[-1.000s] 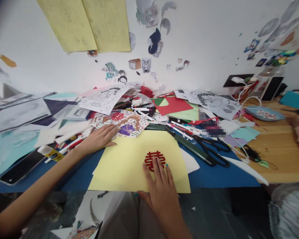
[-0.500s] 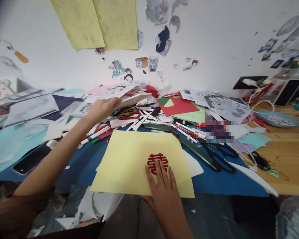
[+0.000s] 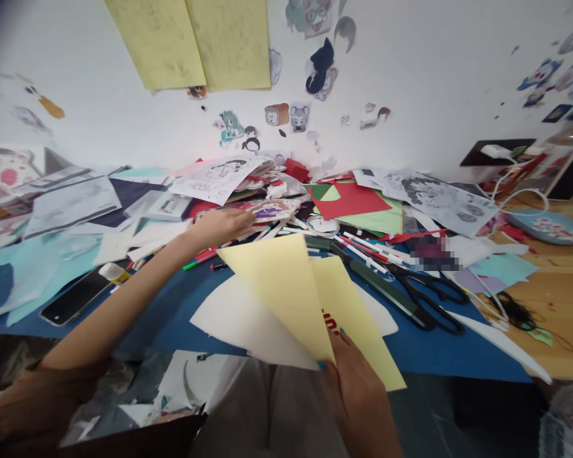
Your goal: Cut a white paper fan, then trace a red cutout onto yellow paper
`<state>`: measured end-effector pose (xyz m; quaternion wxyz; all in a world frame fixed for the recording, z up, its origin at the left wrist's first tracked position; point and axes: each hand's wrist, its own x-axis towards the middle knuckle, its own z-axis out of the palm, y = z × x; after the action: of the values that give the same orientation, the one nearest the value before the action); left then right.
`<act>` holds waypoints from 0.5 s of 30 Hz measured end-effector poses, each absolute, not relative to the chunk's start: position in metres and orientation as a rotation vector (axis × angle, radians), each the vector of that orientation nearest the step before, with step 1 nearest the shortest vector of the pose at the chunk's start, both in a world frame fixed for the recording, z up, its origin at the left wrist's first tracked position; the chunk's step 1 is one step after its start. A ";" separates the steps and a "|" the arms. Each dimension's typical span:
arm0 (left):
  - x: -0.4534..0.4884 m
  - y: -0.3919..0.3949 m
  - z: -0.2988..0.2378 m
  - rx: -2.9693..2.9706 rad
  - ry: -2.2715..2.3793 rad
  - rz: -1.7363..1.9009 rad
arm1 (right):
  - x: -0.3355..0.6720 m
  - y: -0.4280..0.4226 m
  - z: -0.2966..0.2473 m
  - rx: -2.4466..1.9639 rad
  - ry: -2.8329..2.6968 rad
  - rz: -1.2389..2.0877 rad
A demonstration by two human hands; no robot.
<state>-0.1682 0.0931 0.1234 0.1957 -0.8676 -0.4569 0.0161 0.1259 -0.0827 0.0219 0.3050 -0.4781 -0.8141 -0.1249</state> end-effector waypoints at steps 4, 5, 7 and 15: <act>-0.183 0.082 0.101 -2.531 -1.191 0.065 | 0.130 -0.077 0.018 -1.104 -2.270 -0.339; -0.190 0.075 0.097 -2.523 -1.221 0.000 | 0.132 -0.077 0.018 -1.085 -2.272 -0.292; -0.205 0.058 0.091 -2.445 -1.358 -0.253 | 0.137 -0.077 0.017 -1.163 -2.218 -0.137; -0.214 -0.043 0.059 -2.377 -1.725 -0.847 | 0.136 -0.076 0.027 -1.259 -2.166 -0.223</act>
<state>-0.2143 -0.0427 0.0586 0.0425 -0.7771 -0.5637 -0.2767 0.1362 -0.0756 0.0269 0.3082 -0.4761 -0.8193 -0.0843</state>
